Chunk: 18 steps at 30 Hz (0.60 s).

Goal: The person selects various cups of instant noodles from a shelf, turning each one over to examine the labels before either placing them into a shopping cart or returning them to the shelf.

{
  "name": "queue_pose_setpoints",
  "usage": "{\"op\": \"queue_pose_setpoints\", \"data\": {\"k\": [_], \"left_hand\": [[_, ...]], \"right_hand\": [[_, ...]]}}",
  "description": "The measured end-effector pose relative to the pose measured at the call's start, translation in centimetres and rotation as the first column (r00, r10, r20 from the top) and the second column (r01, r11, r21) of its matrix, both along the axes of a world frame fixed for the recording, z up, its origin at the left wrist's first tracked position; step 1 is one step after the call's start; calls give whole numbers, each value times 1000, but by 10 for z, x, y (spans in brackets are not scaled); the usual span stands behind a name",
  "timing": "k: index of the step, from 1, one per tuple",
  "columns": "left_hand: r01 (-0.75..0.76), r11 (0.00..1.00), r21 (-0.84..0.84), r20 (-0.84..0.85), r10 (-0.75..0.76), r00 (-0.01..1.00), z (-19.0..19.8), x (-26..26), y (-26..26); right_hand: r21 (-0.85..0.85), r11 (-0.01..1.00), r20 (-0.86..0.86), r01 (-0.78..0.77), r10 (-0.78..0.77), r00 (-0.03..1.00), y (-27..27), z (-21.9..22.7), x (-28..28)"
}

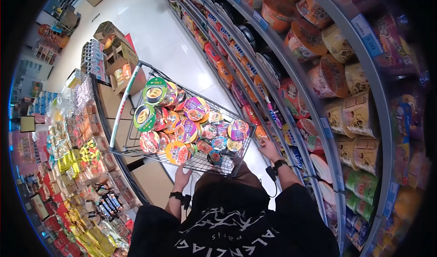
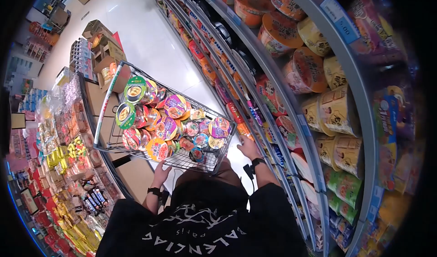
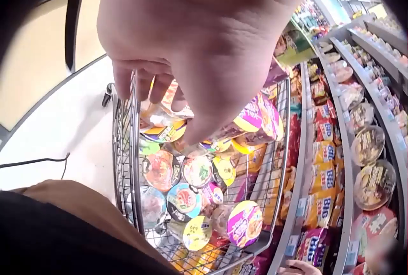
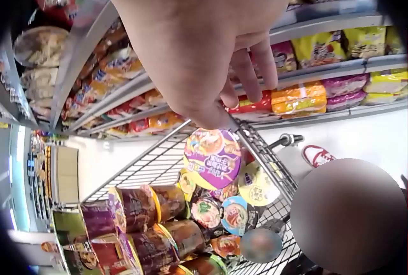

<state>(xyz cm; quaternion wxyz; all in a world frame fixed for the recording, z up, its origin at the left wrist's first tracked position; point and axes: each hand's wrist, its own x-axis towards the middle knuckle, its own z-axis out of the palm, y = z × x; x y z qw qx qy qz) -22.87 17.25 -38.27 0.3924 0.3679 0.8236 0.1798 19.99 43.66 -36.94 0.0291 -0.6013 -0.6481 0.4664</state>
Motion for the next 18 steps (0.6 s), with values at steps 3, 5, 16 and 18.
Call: {"op": "queue_pose_setpoints", "data": {"k": [3, 5, 16, 18], "left_hand": [[-227, 972, -58, 284, 234, 930, 15, 17, -16], [-282, 956, -77, 281, 292, 914, 31, 31, -37], [-583, 794, -174, 135, 605, 784, 107, 159, -124], [-621, 758, -199, 181, 651, 737, 111, 179, -130]], "right_hand": [[146, 940, 52, -309, 305, 951, 28, -37, -36], [237, 811, 166, -534, 508, 845, 40, -53, -62], [65, 696, 429, -715, 627, 650, 84, -96, -139], [129, 689, 403, -713, 620, 673, 83, -96, -138]]}}
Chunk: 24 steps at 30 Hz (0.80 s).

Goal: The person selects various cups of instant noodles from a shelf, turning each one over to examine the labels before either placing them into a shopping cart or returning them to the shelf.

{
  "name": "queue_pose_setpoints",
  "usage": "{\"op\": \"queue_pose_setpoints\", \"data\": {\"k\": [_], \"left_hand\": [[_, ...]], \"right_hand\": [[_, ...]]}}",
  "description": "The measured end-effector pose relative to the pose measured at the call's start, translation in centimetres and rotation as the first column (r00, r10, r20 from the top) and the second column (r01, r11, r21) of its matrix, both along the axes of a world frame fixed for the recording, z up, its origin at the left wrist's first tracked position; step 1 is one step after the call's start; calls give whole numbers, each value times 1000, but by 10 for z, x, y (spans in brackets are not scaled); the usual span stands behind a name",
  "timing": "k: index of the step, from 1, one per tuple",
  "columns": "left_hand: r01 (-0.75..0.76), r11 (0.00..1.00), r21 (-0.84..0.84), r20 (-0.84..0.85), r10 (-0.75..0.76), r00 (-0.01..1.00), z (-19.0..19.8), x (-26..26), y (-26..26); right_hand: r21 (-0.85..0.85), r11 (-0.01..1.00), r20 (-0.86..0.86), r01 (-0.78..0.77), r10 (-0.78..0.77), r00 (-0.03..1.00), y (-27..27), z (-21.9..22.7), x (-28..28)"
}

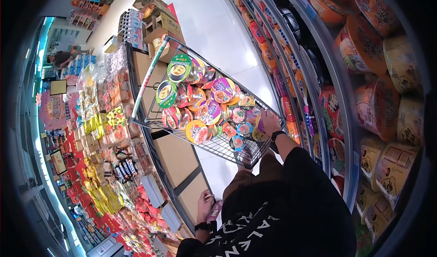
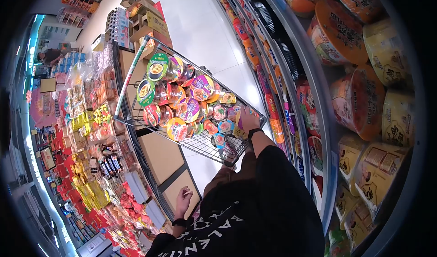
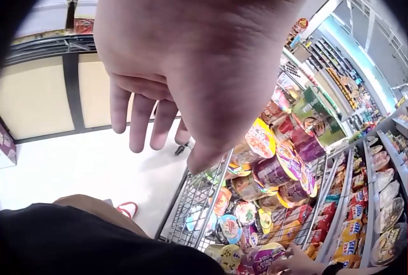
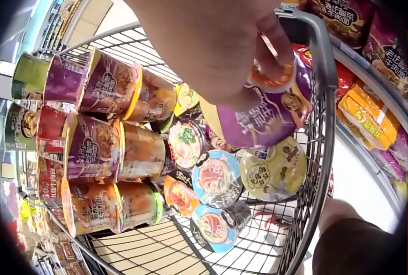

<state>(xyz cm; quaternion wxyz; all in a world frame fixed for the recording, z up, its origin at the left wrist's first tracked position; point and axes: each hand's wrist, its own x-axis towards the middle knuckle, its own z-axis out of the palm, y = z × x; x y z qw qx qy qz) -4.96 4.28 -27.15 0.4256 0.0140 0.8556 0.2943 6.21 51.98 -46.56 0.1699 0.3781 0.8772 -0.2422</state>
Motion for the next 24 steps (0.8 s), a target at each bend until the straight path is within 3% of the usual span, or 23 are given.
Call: {"op": "queue_pose_setpoints", "data": {"k": [4, 6, 8, 10, 16, 18, 20, 24], "left_hand": [[-30, 1000, 5, 11, 30, 999, -8, 22, -13], [-110, 994, 8, 66, 109, 992, -5, 26, -11], [-89, 996, 14, 58, 88, 994, -7, 26, -9], [-66, 998, 16, 51, 65, 997, -13, 25, -11], [-137, 984, 109, 132, 122, 984, 2, 27, 8], [-151, 985, 85, 143, 138, 980, 6, 27, 9], [-100, 991, 92, 101, 90, 991, 4, 21, 6], [-11, 998, 64, 17, 10, 1000, 7, 3, 7]], "right_hand": [[-34, 999, 49, 0, 2, 999, 14, 7, -8], [-85, 996, -6, -9, 8, 1000, 15, -2, -8], [-96, 995, -68, 7, -13, 998, 13, -8, -11], [46, 988, -35, -144, 146, 989, 7, -11, -11], [235, 953, -127, -192, 226, 966, -14, -18, -13], [8, 983, 23, -186, 185, 982, -14, -13, -20], [73, 977, -69, -201, 206, 976, -17, -7, -17], [-46, 984, -91, -173, 169, 982, -25, 7, -9]]}}
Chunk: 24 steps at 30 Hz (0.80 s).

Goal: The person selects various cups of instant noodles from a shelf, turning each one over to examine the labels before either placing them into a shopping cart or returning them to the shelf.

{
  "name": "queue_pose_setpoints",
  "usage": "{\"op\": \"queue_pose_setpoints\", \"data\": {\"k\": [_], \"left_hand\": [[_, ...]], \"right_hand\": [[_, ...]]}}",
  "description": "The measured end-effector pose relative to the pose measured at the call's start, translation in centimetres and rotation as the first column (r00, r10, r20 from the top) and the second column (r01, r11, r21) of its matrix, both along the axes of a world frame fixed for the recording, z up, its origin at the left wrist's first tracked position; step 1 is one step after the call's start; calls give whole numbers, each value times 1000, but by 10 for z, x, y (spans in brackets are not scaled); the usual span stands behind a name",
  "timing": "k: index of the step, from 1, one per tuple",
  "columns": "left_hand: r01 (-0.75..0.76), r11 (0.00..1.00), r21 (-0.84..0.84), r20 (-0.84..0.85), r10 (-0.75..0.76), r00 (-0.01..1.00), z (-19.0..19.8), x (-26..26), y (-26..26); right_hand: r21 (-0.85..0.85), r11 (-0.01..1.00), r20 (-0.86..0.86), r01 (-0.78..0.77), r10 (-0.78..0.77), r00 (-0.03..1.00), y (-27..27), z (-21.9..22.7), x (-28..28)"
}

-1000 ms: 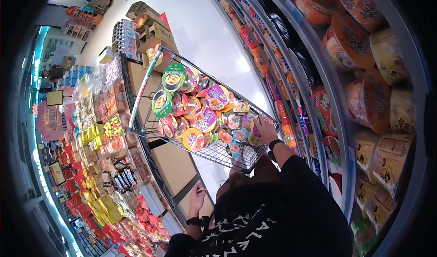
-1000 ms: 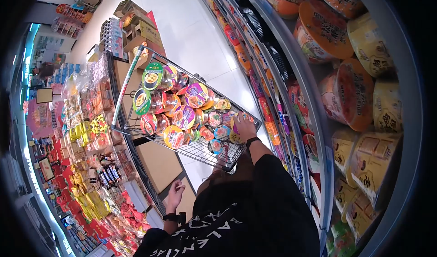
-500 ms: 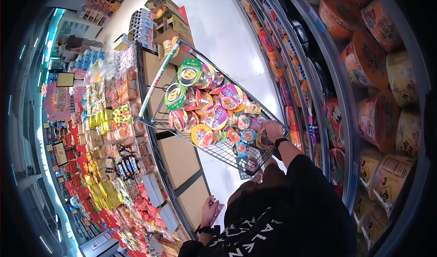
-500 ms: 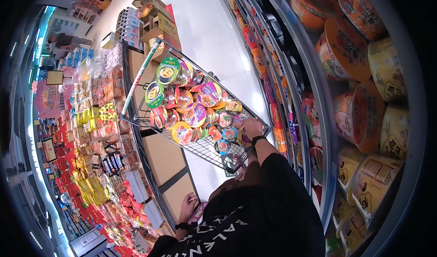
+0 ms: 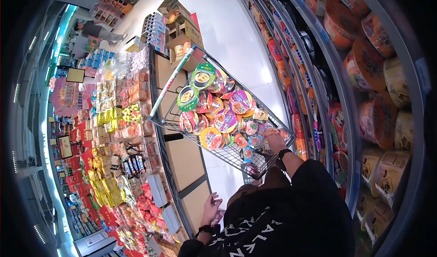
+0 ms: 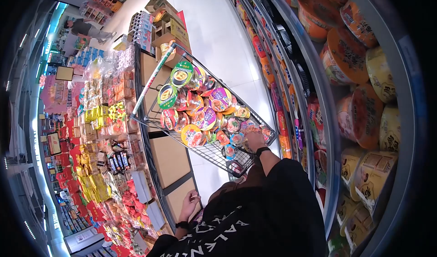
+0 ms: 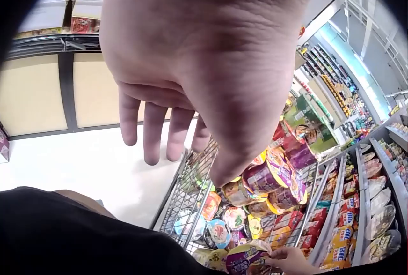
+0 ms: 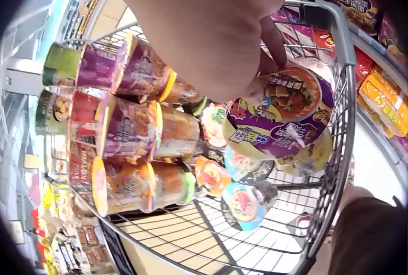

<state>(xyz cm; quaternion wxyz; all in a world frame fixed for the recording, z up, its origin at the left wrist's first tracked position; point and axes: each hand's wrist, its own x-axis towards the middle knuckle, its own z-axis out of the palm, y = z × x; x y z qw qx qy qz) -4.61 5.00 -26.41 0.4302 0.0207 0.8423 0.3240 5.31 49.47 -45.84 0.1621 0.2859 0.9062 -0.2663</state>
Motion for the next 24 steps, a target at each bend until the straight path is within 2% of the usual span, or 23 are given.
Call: {"op": "queue_pose_setpoints", "data": {"k": [2, 3, 4, 6, 7, 8, 9, 11, 13, 14, 15, 16, 18, 20, 22, 24], "left_hand": [[1, 1000, 5, -14, -1, 1000, 9, -9, 16], [24, 999, 30, -28, -23, 999, 12, -15, 22], [47, 997, 56, -42, -45, 998, 15, -21, 28], [155, 983, 97, -72, -148, 986, 4, -43, 35], [211, 971, 113, -88, -202, 975, 0, -54, 42], [270, 954, 128, -104, -258, 961, 4, -64, 57], [286, 947, 144, -103, -273, 956, 14, -72, 72], [456, 868, 197, -241, -407, 881, 30, -90, 110], [377, 845, 380, -153, -345, 926, 31, -116, 139], [322, 818, 476, -87, -321, 943, 39, -129, 155], [242, 763, 600, 28, -322, 946, 44, -143, 171], [225, 683, 695, 75, -380, 922, 60, -154, 186], [334, 501, 798, -1, -554, 833, 89, -172, 214], [324, 413, 851, 44, -671, 740, 121, -182, 231], [328, 367, 870, 47, -724, 688, 117, -197, 239], [289, 392, 874, 108, -735, 669, 119, -200, 242]], "right_hand": [[-116, 981, -79, 155, -165, 983, -3, 25, 4], [-146, 967, -186, 208, -233, 954, -6, 27, 6], [-137, 968, -184, 211, -234, 955, -10, 29, 11], [-506, 809, -324, 300, -500, 803, -15, 59, 12], [-663, 698, -362, 270, -615, 701, -21, 77, 11], [-724, 640, -323, 257, -644, 694, -24, 96, 11], [-743, 626, -343, 236, -660, 669, -29, 125, 11], [-780, 595, -381, 195, -698, 606, -39, 181, 5], [-819, 553, -399, 152, -740, 541, -52, 226, 1], [-844, 531, -424, 77, -747, 512, -59, 244, 0], [-868, 495, -414, 41, -766, 492, -68, 252, -3], [-849, 526, -444, 44, -756, 482, -76, 277, -5], [-860, 509, -462, -18, -765, 449, -94, 299, -6], [-898, 439, -411, -33, -810, 419, -114, 313, -7], [-871, 490, -464, -3, -822, 330, -135, 324, -11], [-869, 485, -474, 92, -872, 122, -157, 327, -17]]}}
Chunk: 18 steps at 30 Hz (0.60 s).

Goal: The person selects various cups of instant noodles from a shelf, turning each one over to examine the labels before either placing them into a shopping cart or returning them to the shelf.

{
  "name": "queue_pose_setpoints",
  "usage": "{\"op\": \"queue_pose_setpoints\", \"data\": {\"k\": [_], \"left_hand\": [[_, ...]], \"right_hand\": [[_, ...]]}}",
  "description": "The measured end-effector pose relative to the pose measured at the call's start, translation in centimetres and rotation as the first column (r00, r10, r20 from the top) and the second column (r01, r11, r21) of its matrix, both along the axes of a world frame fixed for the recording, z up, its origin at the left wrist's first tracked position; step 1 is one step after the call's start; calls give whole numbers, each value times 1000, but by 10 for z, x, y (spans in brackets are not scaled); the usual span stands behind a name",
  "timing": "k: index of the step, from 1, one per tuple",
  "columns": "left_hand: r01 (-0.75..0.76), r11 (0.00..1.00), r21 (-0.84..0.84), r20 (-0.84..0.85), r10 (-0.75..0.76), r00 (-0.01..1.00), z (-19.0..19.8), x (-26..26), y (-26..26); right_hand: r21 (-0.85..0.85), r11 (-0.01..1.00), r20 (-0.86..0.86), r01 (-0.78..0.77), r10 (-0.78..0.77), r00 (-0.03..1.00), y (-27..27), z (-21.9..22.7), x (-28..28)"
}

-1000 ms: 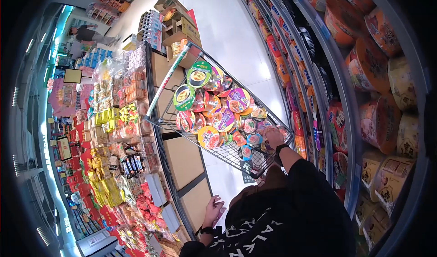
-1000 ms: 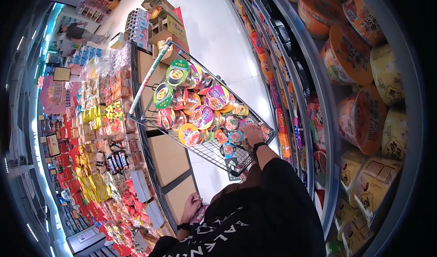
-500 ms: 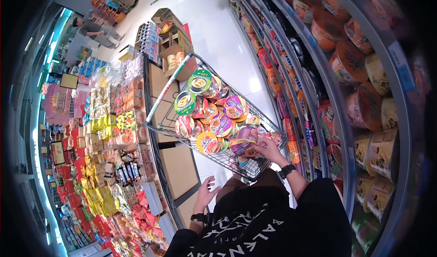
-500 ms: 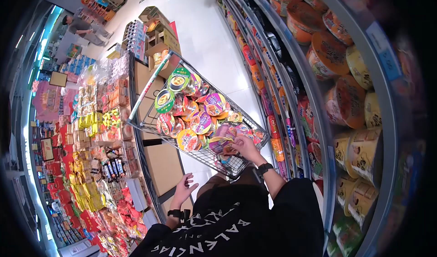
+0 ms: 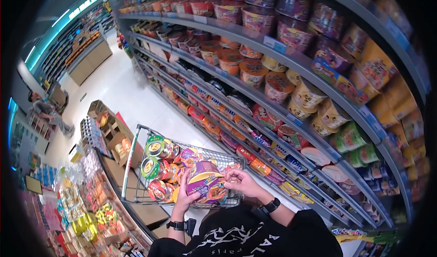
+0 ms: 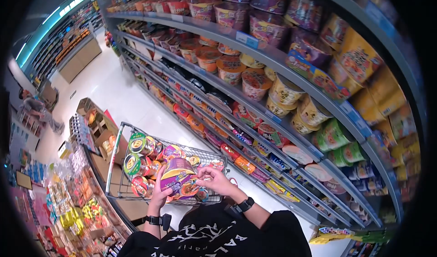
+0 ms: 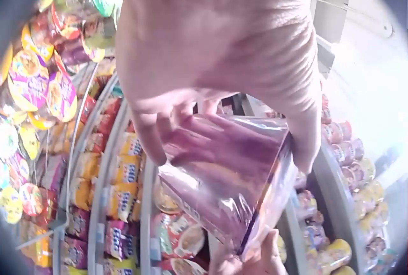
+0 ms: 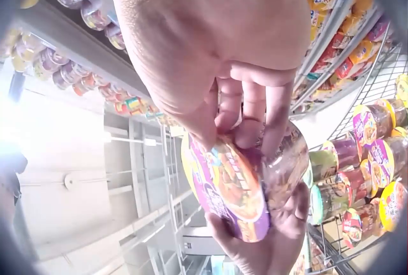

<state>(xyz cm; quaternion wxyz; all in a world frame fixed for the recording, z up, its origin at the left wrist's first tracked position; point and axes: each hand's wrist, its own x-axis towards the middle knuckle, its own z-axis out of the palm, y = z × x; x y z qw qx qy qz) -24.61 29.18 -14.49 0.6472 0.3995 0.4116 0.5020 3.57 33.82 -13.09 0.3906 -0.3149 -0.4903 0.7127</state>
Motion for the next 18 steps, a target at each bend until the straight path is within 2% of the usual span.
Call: {"op": "queue_pose_setpoints", "data": {"k": [2, 4, 6, 7, 8, 10, 12, 13, 14, 16, 18], "left_hand": [[-9, 999, -31, 119, 13, 993, 5, 5, -5], [-28, 989, -146, 191, 56, 980, -5, 7, -11], [-64, 962, -264, 263, 136, 955, -11, 17, -15], [-84, 966, -243, 248, 146, 958, 5, 23, -23], [-22, 953, -303, 279, 111, 954, 7, 21, -27], [93, 926, -366, 267, 9, 964, 19, 19, -35], [182, 929, -324, 290, -86, 953, 17, 16, -48], [232, 937, -260, 240, -170, 956, 14, 14, -56], [238, 941, -242, 205, -190, 960, 1, 14, -62], [245, 951, -187, 171, -214, 962, 18, 10, -72], [242, 970, 6, 10, -242, 970, 29, 17, -70]], "right_hand": [[-26, 997, -25, 69, -70, 997, -18, -8, -3], [81, 976, 4, 202, -203, 979, -37, 3, -12], [135, 978, 67, 159, -169, 983, -50, 19, -15], [176, 973, 98, 149, -168, 981, -58, 28, -20], [213, 967, 131, 137, -167, 977, -65, 38, -24], [174, 979, 174, 109, -140, 975, -69, 55, -29], [236, 962, 228, 139, -194, 954, -82, 59, -41], [211, 966, 186, 151, -191, 964, -82, 42, -42], [255, 950, 175, 179, -228, 958, -86, 51, -45], [238, 941, 170, 238, -282, 944, -93, 56, -49], [291, 921, 140, 257, -307, 941, -93, 59, -43]]}}
